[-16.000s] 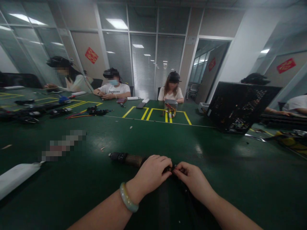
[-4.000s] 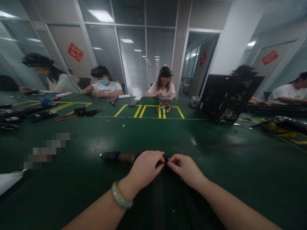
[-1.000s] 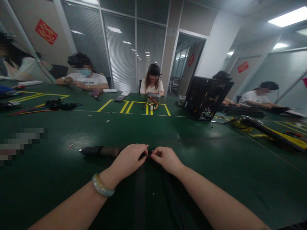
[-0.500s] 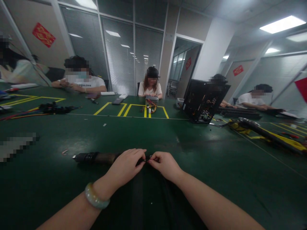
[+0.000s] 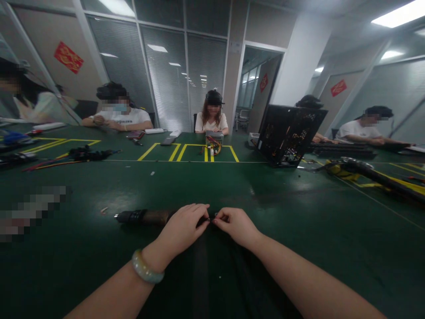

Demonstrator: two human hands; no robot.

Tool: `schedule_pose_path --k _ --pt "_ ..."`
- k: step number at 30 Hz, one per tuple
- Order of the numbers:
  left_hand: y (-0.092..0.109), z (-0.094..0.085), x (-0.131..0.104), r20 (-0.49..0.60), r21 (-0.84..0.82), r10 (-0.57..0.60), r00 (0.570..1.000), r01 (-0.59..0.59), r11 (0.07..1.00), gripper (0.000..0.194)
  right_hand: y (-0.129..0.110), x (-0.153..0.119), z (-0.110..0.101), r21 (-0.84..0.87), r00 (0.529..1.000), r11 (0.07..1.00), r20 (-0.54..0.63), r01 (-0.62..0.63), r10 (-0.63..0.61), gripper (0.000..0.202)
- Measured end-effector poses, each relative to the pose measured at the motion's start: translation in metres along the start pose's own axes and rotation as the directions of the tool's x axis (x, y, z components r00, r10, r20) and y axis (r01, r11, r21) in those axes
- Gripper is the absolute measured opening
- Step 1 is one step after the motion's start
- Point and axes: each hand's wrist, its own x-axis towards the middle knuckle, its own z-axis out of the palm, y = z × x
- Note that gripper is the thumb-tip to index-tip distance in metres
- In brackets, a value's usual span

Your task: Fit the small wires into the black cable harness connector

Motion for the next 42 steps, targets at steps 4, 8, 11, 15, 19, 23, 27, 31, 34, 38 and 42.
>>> schedule_pose_path --k 4,8,11,15,19,23,27,31,34,38,42 --pt "-0.0003 -0.0003 0.0001 -0.005 0.000 0.003 1.000 -0.003 1.000 0.010 0.0001 -0.0002 0.0002 0.009 1.000 1.000 -0.001 0.017 -0.017 0.012" --pt "-0.0019 0.0013 0.0000 0.004 0.001 -0.004 1.000 0.004 1.000 0.007 0.0021 0.0005 0.0016 0.012 1.000 1.000 -0.002 0.023 -0.023 0.013" --pt "-0.0026 0.0027 -0.0003 0.009 0.000 -0.019 1.000 0.019 1.000 0.005 0.0031 0.0004 0.0014 0.013 1.000 1.000 0.005 0.012 -0.012 0.014" --pt "-0.0020 0.0021 -0.0007 0.013 -0.002 -0.014 1.000 0.014 1.000 0.007 0.0041 0.0007 0.0011 0.010 1.000 1.000 0.007 0.022 -0.022 0.014" --pt "-0.0019 0.0012 -0.0003 0.012 -0.009 -0.006 1.000 0.006 1.000 0.013 0.0060 0.0027 0.0030 -0.001 0.999 0.999 -0.008 0.036 -0.036 0.013" --pt "-0.0036 0.0024 -0.0002 0.014 -0.006 0.008 1.000 -0.008 1.000 0.011 0.0065 0.0034 0.0042 -0.016 0.999 0.999 -0.016 0.041 -0.042 0.012" --pt "-0.0048 0.0037 -0.0007 0.007 -0.012 -0.006 1.000 0.006 1.000 0.008 0.0059 0.0028 0.0040 -0.002 0.999 0.999 -0.018 0.045 -0.045 0.012" --pt "-0.0050 0.0041 -0.0007 0.014 -0.017 -0.007 1.000 0.007 1.000 0.006 0.0064 0.0031 0.0038 -0.001 0.999 0.999 -0.022 0.038 -0.038 0.012" --pt "-0.0051 0.0044 -0.0008 0.016 -0.010 -0.010 1.000 0.010 1.000 0.006 0.0070 0.0029 0.0037 0.007 0.999 1.000 -0.014 0.030 -0.030 0.013" --pt "-0.0046 0.0033 -0.0008 0.016 -0.003 -0.004 1.000 0.004 1.000 0.005 0.0066 0.0020 0.0034 0.010 1.000 1.000 0.000 0.024 -0.024 0.014" --pt "-0.0035 0.0009 -0.0003 0.014 -0.007 0.011 1.000 -0.011 1.000 0.011 0.0061 0.0022 0.0032 0.014 1.000 1.000 0.004 0.027 -0.028 0.013"
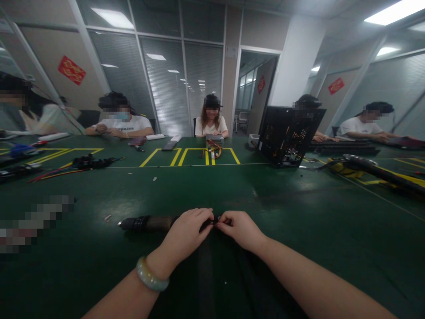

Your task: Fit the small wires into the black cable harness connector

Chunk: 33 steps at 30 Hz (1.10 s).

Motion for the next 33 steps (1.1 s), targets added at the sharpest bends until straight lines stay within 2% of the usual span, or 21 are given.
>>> schedule_pose_path --k 10,19,26,33 --pt "0.0001 0.0004 0.0003 -0.005 -0.006 0.010 1.000 -0.010 1.000 0.005 0.0046 0.0013 0.0028 -0.008 1.000 1.000 -0.014 0.014 -0.014 0.013" --pt "-0.0026 0.0010 0.0002 -0.004 -0.014 0.052 0.999 -0.052 0.999 0.012 0.0014 0.0010 0.0012 0.001 1.000 1.000 -0.008 0.015 -0.015 0.013" --pt "-0.0030 0.0007 -0.0004 -0.014 -0.011 0.045 0.999 -0.045 0.999 0.003 -0.0029 -0.0004 -0.0010 -0.019 1.000 1.000 -0.005 0.009 -0.009 0.012" --pt "-0.0023 -0.0007 0.0006 0.006 -0.006 0.013 1.000 -0.013 1.000 0.006 -0.0047 -0.0001 -0.0011 -0.026 1.000 1.000 0.006 -0.016 0.016 0.013"
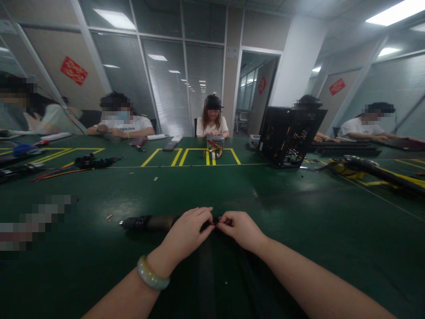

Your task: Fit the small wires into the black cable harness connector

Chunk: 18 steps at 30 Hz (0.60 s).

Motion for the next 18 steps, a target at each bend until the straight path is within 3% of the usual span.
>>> schedule_pose_path --k 8,18 --pt "0.0031 -0.0023 -0.0006 0.003 -0.013 0.022 1.000 -0.022 1.000 0.015 0.0035 0.0010 0.0012 -0.010 1.000 1.000 -0.017 0.014 -0.014 0.015" --pt "0.0027 -0.0029 -0.0005 0.008 0.002 0.032 0.999 -0.032 0.999 0.012 0.0030 0.0009 0.0018 0.003 1.000 1.000 -0.006 0.007 -0.007 0.015"
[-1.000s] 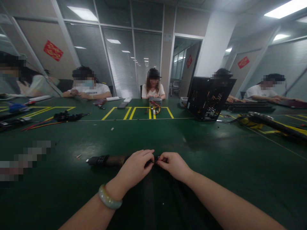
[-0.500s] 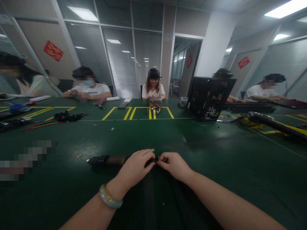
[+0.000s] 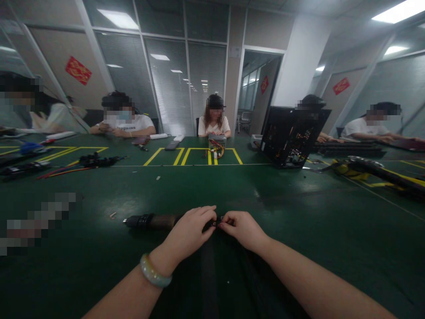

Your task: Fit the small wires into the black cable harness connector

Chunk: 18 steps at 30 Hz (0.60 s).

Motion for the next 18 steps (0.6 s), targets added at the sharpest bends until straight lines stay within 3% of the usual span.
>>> schedule_pose_path --k 18 --pt "0.0029 -0.0017 0.0000 -0.016 -0.005 -0.028 0.999 0.028 1.000 0.005 -0.0014 0.0002 -0.0007 -0.004 1.000 1.000 0.005 -0.003 0.003 0.016"
